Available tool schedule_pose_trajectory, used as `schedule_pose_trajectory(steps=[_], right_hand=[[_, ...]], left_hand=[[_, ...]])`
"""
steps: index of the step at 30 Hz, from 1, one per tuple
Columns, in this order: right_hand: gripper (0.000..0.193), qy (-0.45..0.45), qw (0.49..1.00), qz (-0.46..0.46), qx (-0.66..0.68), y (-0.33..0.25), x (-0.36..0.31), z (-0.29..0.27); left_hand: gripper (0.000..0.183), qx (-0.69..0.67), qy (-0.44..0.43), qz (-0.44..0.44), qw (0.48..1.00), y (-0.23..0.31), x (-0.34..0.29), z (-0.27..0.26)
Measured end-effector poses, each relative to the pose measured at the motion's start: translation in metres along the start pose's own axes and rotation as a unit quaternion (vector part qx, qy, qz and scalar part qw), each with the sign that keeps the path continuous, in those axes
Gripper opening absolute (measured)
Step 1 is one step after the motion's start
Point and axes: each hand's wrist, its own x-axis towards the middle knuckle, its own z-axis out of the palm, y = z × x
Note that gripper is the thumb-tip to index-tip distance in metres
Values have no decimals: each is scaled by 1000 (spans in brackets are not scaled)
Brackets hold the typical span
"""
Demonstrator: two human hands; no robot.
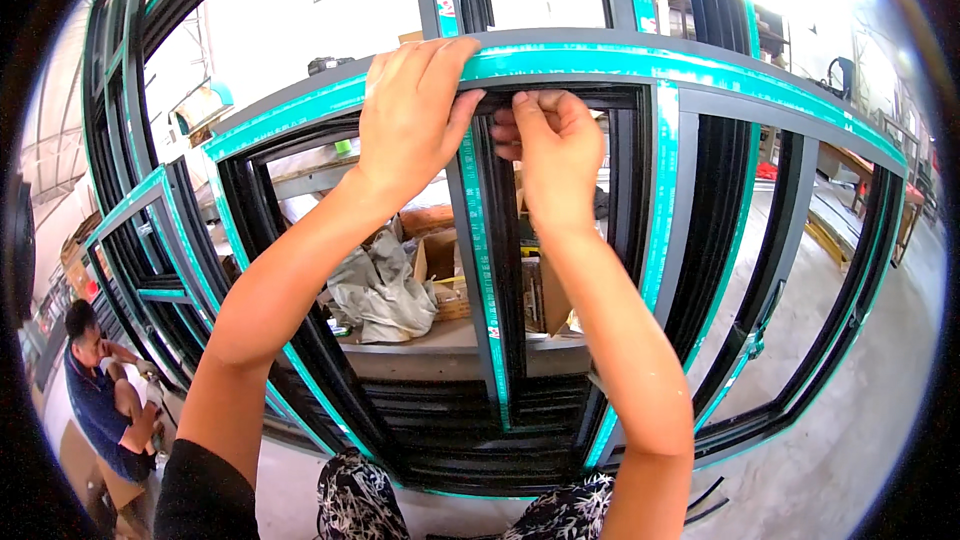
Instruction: The person installs a black sealant strip into the grooves of a metal window frame by pressing it in with their hands and cutting the strip to size using scissors.
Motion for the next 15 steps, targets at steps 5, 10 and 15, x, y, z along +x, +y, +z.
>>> schedule_pose_trajectory(steps=[5,10,15], right_hand=[[35,45,675,-486,-553,-37,6,-41],[61,-102,543,-564,-614,-59,52,-40],[55,-104,553,-547,-620,-53,58,-44]], left_hand=[[50,19,35,21,999,-3,-4,10],[52,49,69,3,996,4,0,14],[52,58,96,-14,994,6,-1,24]])
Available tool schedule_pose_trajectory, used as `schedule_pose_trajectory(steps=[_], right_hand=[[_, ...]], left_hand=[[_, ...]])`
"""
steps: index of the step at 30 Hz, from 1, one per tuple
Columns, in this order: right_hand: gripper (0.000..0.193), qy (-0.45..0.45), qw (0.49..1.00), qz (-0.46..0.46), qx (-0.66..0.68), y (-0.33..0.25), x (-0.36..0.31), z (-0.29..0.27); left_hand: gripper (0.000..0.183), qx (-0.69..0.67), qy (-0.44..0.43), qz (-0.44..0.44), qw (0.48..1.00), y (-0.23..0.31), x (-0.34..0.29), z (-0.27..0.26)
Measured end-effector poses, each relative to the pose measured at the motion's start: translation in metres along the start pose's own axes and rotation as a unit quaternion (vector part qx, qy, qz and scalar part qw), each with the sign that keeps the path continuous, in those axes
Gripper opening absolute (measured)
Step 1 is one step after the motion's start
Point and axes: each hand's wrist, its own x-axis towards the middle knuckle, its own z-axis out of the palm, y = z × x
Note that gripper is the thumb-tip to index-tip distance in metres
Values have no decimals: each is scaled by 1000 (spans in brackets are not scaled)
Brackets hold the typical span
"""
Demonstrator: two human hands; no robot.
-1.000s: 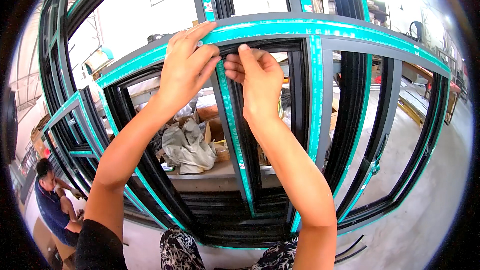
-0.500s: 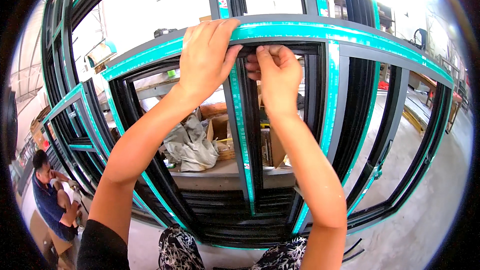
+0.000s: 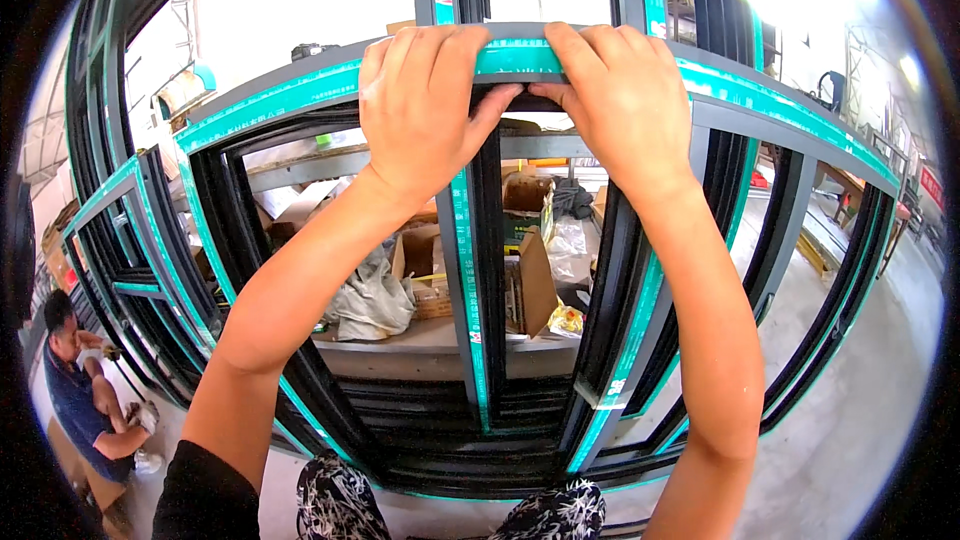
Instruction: The person installs a black sealant strip into the grooves of a metal window frame by pressing it in with their hands and cutting the strip to size using scissors.
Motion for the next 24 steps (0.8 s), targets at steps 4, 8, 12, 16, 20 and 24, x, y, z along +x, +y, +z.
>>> schedule_pose_trajectory(steps=[4,8,12,16,20,24], right_hand=[[50,-21,999,-4,26,-2,4,-9],[49,-19,999,-33,23,4,1,-10],[51,-38,999,-36,10,5,3,-9],[51,-83,995,-56,16,15,4,-22],[49,-94,993,-51,-47,18,-3,-24],[47,-119,991,-57,-5,21,-1,-33]], left_hand=[[51,-2,20,6,1000,0,-1,3],[51,-4,14,-5,1000,1,-1,2],[50,-3,14,-11,1000,1,-1,1],[51,-13,9,-20,1000,2,-2,0],[52,-22,19,-23,999,3,-2,1],[52,-28,15,-28,999,4,-3,-1]])
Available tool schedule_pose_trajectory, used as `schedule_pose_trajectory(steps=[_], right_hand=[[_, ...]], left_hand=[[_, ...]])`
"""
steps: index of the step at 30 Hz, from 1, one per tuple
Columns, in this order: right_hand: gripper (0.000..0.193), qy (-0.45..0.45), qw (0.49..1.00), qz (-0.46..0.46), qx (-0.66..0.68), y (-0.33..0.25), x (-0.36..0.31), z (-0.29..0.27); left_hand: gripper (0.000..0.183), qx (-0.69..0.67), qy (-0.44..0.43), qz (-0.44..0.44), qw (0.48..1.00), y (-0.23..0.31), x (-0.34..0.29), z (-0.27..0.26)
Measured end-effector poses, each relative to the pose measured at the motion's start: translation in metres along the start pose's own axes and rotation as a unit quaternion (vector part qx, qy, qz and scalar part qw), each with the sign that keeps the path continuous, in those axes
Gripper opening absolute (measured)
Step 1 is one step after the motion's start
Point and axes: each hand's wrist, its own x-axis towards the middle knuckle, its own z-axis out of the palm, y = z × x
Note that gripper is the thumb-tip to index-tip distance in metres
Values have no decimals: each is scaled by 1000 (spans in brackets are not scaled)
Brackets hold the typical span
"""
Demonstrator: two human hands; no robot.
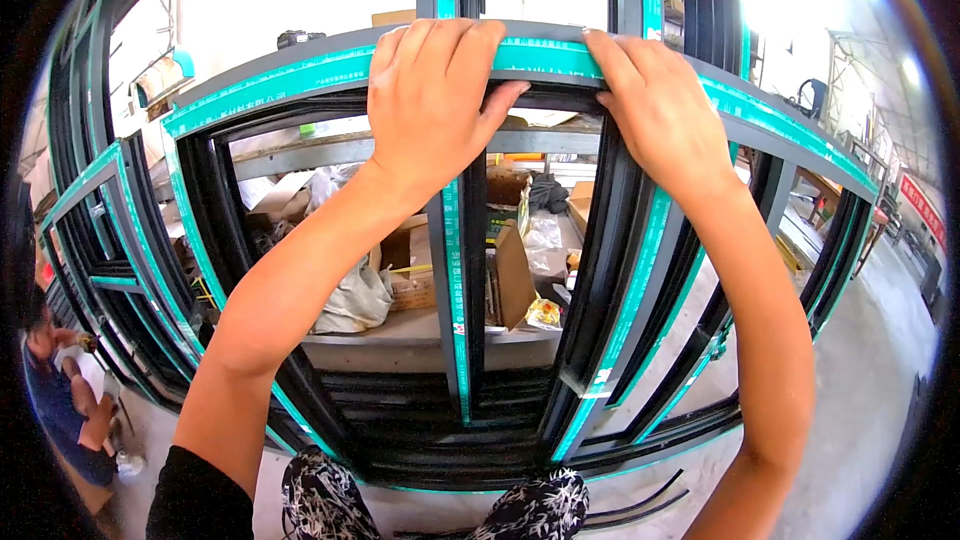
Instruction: The person installs a black sealant strip into the grooves of a metal window frame by pressing it in with their hands and cutting the strip to size using scissors.
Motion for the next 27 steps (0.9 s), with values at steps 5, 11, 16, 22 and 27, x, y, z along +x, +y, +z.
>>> schedule_pose_trajectory(steps=[5,11,16,22,27], right_hand=[[51,-33,999,14,-25,0,0,-1],[78,-41,998,40,-26,-16,2,-10],[79,27,1000,14,1,-63,33,10],[82,115,993,-17,-2,-91,62,45],[65,180,980,-25,-77,-94,64,59]], left_hand=[[55,-11,-37,13,999,-4,1,-7],[73,-12,-154,16,988,-31,-1,-64],[76,35,-161,16,986,-67,-17,-86],[78,66,-134,54,987,-75,-21,-82],[77,42,-96,58,993,-81,-28,-75]])
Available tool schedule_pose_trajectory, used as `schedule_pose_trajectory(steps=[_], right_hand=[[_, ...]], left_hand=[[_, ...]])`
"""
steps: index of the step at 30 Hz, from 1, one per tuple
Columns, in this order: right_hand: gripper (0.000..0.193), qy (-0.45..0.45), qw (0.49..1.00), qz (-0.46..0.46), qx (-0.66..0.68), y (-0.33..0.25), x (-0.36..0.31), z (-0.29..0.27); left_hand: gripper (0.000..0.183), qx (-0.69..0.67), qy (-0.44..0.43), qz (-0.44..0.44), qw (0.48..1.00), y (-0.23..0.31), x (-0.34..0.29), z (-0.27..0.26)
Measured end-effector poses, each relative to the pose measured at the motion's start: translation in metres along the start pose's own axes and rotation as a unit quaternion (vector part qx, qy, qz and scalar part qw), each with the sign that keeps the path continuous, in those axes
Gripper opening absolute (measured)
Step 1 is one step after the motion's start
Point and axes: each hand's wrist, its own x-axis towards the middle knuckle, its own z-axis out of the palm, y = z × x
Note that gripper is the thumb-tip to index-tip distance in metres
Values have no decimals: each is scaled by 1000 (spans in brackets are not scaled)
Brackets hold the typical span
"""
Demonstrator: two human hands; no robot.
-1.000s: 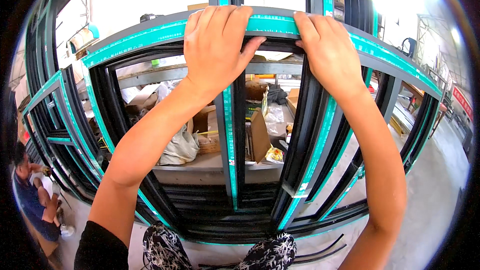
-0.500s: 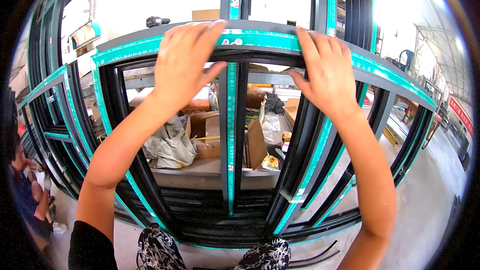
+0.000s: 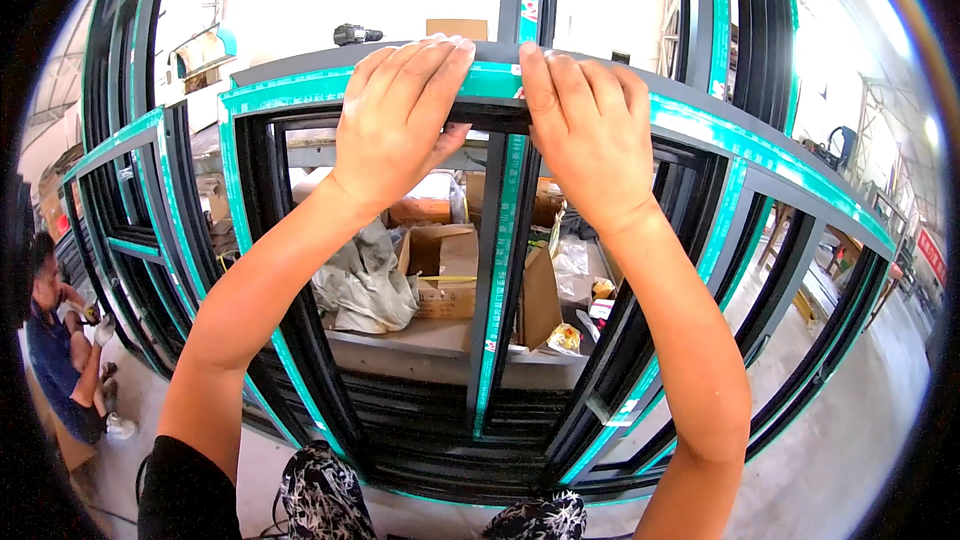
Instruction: The person installs a black sealant strip into the grooves of a metal window frame by pressing it in with their hands and cutting the strip to size using scissors.
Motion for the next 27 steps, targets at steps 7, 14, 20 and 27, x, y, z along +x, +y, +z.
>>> schedule_pose_trajectory(steps=[7,14,20,27], right_hand=[[65,-27,1000,2,-11,4,-2,-2],[70,-71,985,84,132,-3,7,-18],[54,-24,990,100,97,-9,8,-10],[51,-45,982,101,152,-6,15,-13]], left_hand=[[60,-39,-28,-49,998,3,6,-7],[53,-15,32,-69,997,7,4,10],[50,-48,0,-90,995,10,8,1],[48,-63,-12,-102,993,9,8,-4]])
